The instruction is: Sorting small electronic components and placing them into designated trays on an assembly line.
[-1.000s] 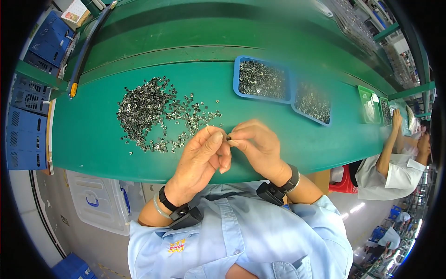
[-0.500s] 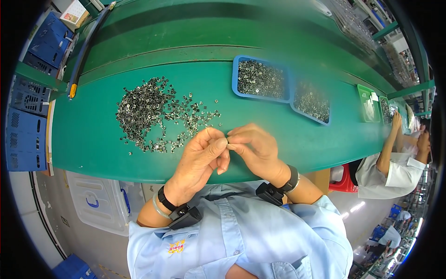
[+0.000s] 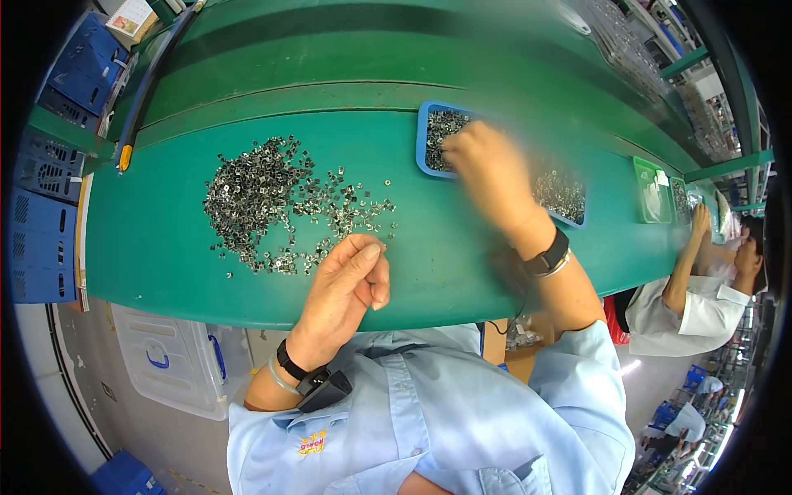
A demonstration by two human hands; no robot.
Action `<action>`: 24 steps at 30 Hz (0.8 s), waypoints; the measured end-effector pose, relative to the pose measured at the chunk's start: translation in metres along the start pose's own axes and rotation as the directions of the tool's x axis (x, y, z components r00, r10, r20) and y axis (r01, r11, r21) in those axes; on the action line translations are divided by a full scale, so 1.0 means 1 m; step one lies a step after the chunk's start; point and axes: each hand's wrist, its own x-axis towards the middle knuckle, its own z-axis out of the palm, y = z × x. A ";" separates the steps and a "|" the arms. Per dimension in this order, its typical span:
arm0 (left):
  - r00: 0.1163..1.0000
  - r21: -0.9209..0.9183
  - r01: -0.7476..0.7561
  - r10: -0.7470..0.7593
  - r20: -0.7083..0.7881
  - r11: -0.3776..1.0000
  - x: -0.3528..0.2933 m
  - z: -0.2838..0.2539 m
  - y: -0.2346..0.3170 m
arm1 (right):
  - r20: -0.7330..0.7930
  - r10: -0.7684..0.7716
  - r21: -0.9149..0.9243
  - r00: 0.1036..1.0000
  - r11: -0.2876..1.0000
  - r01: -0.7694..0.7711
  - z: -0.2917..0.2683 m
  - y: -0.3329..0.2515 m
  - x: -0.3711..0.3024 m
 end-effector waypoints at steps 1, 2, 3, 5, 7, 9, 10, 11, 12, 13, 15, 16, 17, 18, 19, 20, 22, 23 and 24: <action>1.000 -0.003 0.001 -0.001 -0.004 1.000 -0.001 -0.001 -0.001 | 0.037 -0.092 0.052 0.995 0.995 0.090 0.005 -0.012 0.005; 1.000 -0.004 0.000 0.000 -0.008 1.000 -0.001 -0.002 0.000 | 0.068 -0.185 0.110 0.980 0.978 0.177 0.010 -0.021 0.010; 1.000 -0.002 0.003 -0.003 -0.006 1.000 -0.002 -0.002 0.000 | 0.070 -0.187 0.113 0.980 0.977 0.178 0.016 -0.027 0.013; 1.000 0.005 0.014 -0.015 0.012 1.000 -0.003 -0.001 0.001 | 0.150 -0.320 0.062 0.935 0.947 0.314 0.025 -0.036 0.015; 1.000 0.010 0.022 -0.022 -0.010 1.000 -0.008 -0.002 0.004 | 0.195 -0.371 0.025 0.908 0.927 0.373 0.034 -0.046 0.017; 0.999 0.025 0.044 -0.044 -0.015 0.999 -0.004 0.003 0.005 | 0.247 -0.385 -0.074 0.889 0.908 0.413 0.036 -0.045 0.017; 0.999 0.041 0.033 -0.032 -0.026 0.999 -0.005 0.003 0.006 | 0.210 -0.401 -0.044 0.892 0.907 0.418 0.040 -0.046 0.014; 1.000 0.062 0.026 -0.025 -0.015 0.998 -0.003 0.002 0.005 | 0.170 -0.405 -0.035 0.898 0.908 0.417 0.044 -0.043 0.013; 1.000 0.058 0.006 -0.004 -0.029 0.998 -0.003 0.000 0.004 | 0.118 -0.401 0.006 0.908 0.915 0.403 0.043 -0.041 0.012; 1.000 0.060 0.005 -0.003 -0.020 0.998 -0.001 0.001 0.002 | 0.065 -0.353 0.109 0.933 0.932 0.345 0.038 -0.038 0.009; 0.996 0.082 -0.053 0.058 -0.063 0.995 -0.001 0.004 0.003 | -0.057 -0.308 0.388 0.950 0.870 0.305 0.024 -0.045 0.003; 1.000 0.094 -0.021 0.020 0.011 0.995 0.001 0.012 0.003 | -0.074 -0.193 0.502 0.978 0.841 0.203 0.015 -0.056 -0.001; 0.997 0.115 -0.065 0.068 -0.019 0.991 0.001 0.016 0.003 | -0.082 -0.085 0.622 0.993 0.774 0.118 0.009 -0.068 -0.008; 0.991 0.141 -0.110 0.119 -0.056 0.984 0.003 0.019 0.003 | -0.062 -0.029 0.684 0.998 0.727 0.064 0.002 -0.075 -0.018; 0.996 0.154 -0.087 0.091 -0.021 0.984 0.003 0.019 0.002 | -0.040 0.024 0.750 0.999 0.662 0.014 0.000 -0.082 -0.027; 0.995 0.187 -0.099 0.098 0.012 0.977 0.005 0.021 0.002 | -0.057 0.056 0.734 0.997 0.679 0.004 0.001 -0.087 -0.037; 0.989 0.233 -0.146 0.133 0.070 0.962 0.008 0.025 -0.005 | -0.100 0.157 0.809 0.982 0.588 -0.012 0.002 -0.091 -0.053; 0.988 0.234 -0.141 0.122 0.094 0.962 0.010 0.025 -0.009 | -0.113 0.169 0.797 0.979 0.604 -0.013 0.002 -0.092 -0.059; 0.990 0.220 -0.129 0.112 0.087 0.967 0.011 0.026 -0.011 | -0.122 0.184 0.772 0.975 0.635 -0.023 0.000 -0.094 -0.063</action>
